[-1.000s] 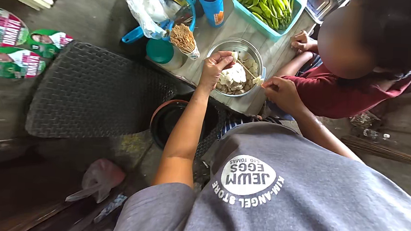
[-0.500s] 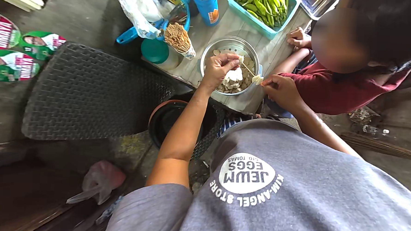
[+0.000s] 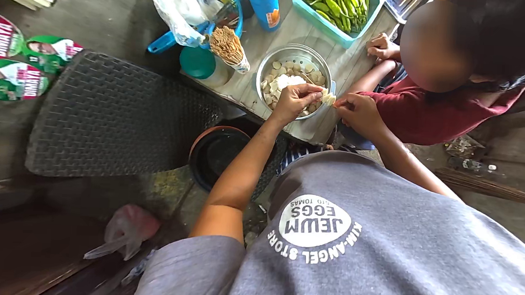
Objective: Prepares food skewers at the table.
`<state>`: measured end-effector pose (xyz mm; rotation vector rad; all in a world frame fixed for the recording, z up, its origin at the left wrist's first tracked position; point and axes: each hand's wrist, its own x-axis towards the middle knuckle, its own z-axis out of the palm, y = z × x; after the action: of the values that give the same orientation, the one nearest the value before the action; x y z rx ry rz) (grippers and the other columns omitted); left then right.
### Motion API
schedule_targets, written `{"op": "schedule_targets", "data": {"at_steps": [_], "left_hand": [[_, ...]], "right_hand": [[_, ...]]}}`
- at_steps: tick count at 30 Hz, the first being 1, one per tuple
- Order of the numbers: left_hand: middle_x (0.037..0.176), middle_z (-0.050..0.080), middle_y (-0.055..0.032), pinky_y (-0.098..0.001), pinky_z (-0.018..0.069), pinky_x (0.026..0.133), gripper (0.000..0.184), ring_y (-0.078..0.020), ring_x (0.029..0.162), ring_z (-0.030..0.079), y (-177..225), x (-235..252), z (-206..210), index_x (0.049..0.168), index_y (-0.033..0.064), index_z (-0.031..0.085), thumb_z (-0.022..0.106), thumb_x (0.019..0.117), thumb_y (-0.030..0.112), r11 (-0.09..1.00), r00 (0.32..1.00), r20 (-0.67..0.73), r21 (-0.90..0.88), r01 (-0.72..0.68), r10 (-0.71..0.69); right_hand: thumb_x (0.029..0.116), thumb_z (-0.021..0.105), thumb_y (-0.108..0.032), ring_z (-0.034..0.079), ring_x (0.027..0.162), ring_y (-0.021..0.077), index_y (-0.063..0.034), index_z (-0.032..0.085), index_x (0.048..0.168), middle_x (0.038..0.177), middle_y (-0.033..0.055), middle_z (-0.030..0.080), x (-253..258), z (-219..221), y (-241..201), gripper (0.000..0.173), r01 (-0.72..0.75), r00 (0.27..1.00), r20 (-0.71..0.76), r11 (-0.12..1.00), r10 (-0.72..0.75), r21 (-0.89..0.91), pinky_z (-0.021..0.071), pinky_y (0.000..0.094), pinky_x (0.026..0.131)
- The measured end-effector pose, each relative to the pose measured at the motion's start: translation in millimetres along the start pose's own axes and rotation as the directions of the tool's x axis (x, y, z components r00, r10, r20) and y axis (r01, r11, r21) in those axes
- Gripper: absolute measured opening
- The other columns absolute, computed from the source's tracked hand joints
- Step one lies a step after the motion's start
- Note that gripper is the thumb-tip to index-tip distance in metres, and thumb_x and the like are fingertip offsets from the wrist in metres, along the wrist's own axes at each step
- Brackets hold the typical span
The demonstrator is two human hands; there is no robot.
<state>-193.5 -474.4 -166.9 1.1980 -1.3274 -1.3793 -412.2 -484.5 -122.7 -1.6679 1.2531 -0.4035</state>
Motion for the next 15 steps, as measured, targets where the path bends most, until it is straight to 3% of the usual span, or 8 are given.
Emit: {"op": "schedule_targets", "data": {"at_steps": [3, 5, 6, 8, 10, 12, 15], "left_hand": [[0.099, 0.074, -0.0041, -0.0245, 0.0593, 0.085, 0.019, -0.0038, 0.086, 0.071, -1, 0, 0, 0.115, -0.0055, 0.068, 0.064, 0.0986, 0.004, 1.000, 1.000, 0.004, -0.023, 0.010, -0.010], [0.105, 0.073, -0.0072, -0.0267, 0.0587, 0.087, 0.028, -0.0067, 0.089, 0.070, -2, 4, -3, 0.127, -0.0058, 0.062, 0.059, 0.1024, 0.008, 0.998, 0.999, 0.000, -0.040, 0.045, -0.045], [0.109, 0.071, -0.0103, -0.0286, 0.0583, 0.089, 0.031, -0.0096, 0.093, 0.070, -4, 9, -7, 0.131, -0.0059, 0.059, 0.055, 0.1049, 0.010, 0.998, 0.998, -0.024, -0.019, 0.062, -0.062], [0.111, 0.070, -0.0154, -0.0322, 0.0570, 0.091, 0.030, -0.0151, 0.097, 0.070, -15, 25, -16, 0.128, -0.0065, 0.060, 0.049, 0.1074, 0.012, 0.983, 0.991, -0.116, 0.163, 0.083, -0.065], [0.114, 0.071, -0.0232, -0.0445, 0.0512, 0.101, 0.029, -0.0298, 0.108, 0.069, -23, 44, -21, 0.121, -0.0072, 0.067, 0.048, 0.1054, 0.008, 0.868, 0.991, -0.109, 0.480, 0.126, -0.083], [0.124, 0.067, -0.0273, -0.0559, 0.0427, 0.110, 0.030, -0.0407, 0.125, 0.061, -28, 68, -13, 0.123, -0.0054, 0.068, 0.048, 0.1042, 0.006, 0.682, 0.968, 0.015, 0.712, 0.165, -0.249], [0.136, 0.060, -0.0259, -0.0582, 0.0409, 0.112, 0.030, -0.0428, 0.136, 0.050, -50, 105, 19, 0.127, -0.0048, 0.066, 0.054, 0.0998, 0.001, 0.435, 0.889, 0.082, 0.889, 0.139, -0.451]], "right_hand": [[0.0984, 0.059, -0.008, 0.058, 0.061, 0.0077, 0.0012, 0.070, 0.106, 0.079, 0.0063, 0.064, 1, 0, 1, 0.016, -0.005, 1.000, -0.006, 1.000, 0.005, 0.001, 0.0517, 0.0262, 0.061], [0.0990, 0.059, -0.009, 0.058, 0.061, 0.0086, 0.0008, 0.070, 0.107, 0.079, 0.0067, 0.065, 2, 0, 5, 0.016, -0.025, 1.000, -0.015, 1.000, 0.025, 0.000, 0.0524, 0.0270, 0.061], [0.0996, 0.059, -0.010, 0.059, 0.062, 0.0101, 0.0010, 0.070, 0.107, 0.081, 0.0076, 0.065, 3, -2, 8, 0.017, -0.053, 0.998, -0.024, 0.999, 0.053, 0.002, 0.0530, 0.0289, 0.062], [0.1009, 0.059, -0.011, 0.060, 0.064, 0.0127, 0.0008, 0.070, 0.109, 0.083, 0.0088, 0.067, 5, -5, 17, 0.018, -0.125, 0.991, -0.048, 0.992, 0.126, 0.019, 0.0537, 0.0323, 0.064], [0.1013, 0.058, -0.012, 0.061, 0.063, 0.0124, 0.0012, 0.069, 0.109, 0.082, 0.0086, 0.067, 3, -6, 25, 0.018, -0.177, 0.980, -0.083, 0.983, 0.179, 0.041, 0.0542, 0.0319, 0.063], [0.1018, 0.058, -0.011, 0.062, 0.064, 0.0136, 0.0025, 0.069, 0.110, 0.082, 0.0100, 0.068, -3, -6, 27, 0.019, -0.216, 0.970, -0.109, 0.975, 0.220, 0.044, 0.0548, 0.0329, 0.064], [0.1022, 0.057, -0.011, 0.062, 0.063, 0.0154, 0.0013, 0.069, 0.111, 0.083, 0.0109, 0.068, -17, -5, 29, 0.019, -0.243, 0.958, -0.142, 0.969, 0.248, 0.051, 0.0545, 0.0346, 0.062]]}}
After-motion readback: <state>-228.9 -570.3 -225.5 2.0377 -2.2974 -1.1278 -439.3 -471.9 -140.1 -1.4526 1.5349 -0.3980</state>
